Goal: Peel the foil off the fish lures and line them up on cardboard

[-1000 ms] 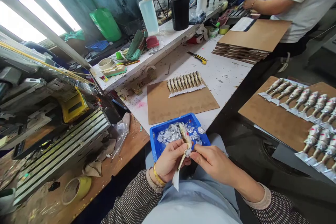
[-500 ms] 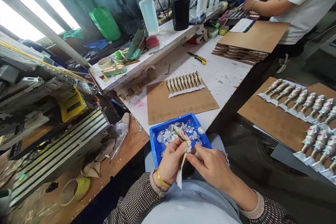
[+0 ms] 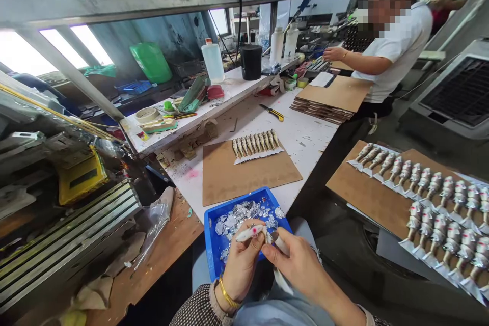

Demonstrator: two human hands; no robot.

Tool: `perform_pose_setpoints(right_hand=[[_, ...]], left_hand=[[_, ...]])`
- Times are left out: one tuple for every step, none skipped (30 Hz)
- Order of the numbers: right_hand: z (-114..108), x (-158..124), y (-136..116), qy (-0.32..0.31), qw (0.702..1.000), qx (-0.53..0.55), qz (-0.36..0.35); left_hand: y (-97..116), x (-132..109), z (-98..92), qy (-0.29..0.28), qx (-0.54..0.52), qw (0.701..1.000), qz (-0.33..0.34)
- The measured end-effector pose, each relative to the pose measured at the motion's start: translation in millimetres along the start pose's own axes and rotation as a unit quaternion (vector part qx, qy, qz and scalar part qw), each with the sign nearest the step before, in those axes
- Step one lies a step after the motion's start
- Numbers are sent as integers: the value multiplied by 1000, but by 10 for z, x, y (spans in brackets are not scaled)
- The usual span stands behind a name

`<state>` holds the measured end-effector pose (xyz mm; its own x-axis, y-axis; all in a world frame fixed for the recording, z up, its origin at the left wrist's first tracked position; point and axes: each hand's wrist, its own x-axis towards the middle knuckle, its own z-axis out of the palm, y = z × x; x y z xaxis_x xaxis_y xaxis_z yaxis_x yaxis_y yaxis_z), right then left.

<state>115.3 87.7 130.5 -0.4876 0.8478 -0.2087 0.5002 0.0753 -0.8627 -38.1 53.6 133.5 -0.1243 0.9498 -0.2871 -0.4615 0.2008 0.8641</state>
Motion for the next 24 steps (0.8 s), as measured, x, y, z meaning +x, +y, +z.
perform_pose_setpoints(right_hand=[[-7, 8, -27, -3, 1000, 0, 12], [-13, 15, -56, -7, 1000, -1, 24], [-18, 20, -86, -11, 999, -2, 33], [-22, 24, -114, -11, 999, -3, 35], [-27, 27, -140, -10, 999, -4, 32], [-32, 30, -161, -9, 1000, -6, 25], [-37, 31, -177, -7, 1000, -9, 17], [-42, 33, -186, -4, 1000, -15, 7], [-48, 34, -189, 0, 1000, -24, -4], [-54, 35, -187, 4, 999, -37, -14], [-60, 35, -181, 8, 998, -52, -25], [-67, 36, -174, 15, 997, -68, -36], [-73, 37, -167, 23, 995, -84, -49], [-79, 38, -161, 30, 993, -97, -61], [-86, 40, -157, 36, 991, -105, -73], [-92, 42, -155, 39, 990, -109, -82], [-98, 45, -153, 39, 989, -110, -88], [-104, 48, -152, 34, 989, -108, -92], [-108, 52, -149, 27, 990, -104, -93], [-110, 55, -144, 19, 990, -100, -93], [-110, 58, -136, 12, 991, -96, -93], [-108, 59, -125, 5, 991, -93, -93], [-105, 61, -113, 3, 991, -92, -94], [-99, 62, -99, 4, 991, -94, -96]], left_hand=[[20, -6, 4, -1, 13, 1000, 0], [39, -13, 9, 1, 20, 1000, -1], [57, -20, 14, 2, 24, 1000, -3], [73, -27, 20, 4, 26, 1000, -4], [86, -33, 27, 5, 26, 1000, -3], [98, -39, 33, 7, 26, 1000, -1], [110, -44, 40, 8, 26, 1000, 1], [123, -47, 46, 9, 27, 1000, 2], [137, -50, 52, 11, 30, 999, 2], [153, -52, 57, 14, 33, 999, 0], [168, -52, 61, 16, 37, 999, -2], [183, -52, 64, 16, 40, 999, -5], [197, -50, 65, 14, 42, 999, -9], [208, -49, 65, 11, 43, 999, -11], [217, -47, 64, 8, 43, 999, -11], [224, -46, 63, 6, 44, 999, -10], [230, -45, 63, 5, 46, 999, -9], [237, -46, 64, 6, 49, 999, -7], [243, -46, 66, 9, 54, 998, -7], [250, -47, 70, 12, 58, 998, -6], [258, -47, 75, 15, 62, 998, -6], [265, -46, 81, 18, 65, 998, -5], [272, -45, 87, 20, 67, 998, -4], [279, -43, 93, 20, 67, 998, -3]])
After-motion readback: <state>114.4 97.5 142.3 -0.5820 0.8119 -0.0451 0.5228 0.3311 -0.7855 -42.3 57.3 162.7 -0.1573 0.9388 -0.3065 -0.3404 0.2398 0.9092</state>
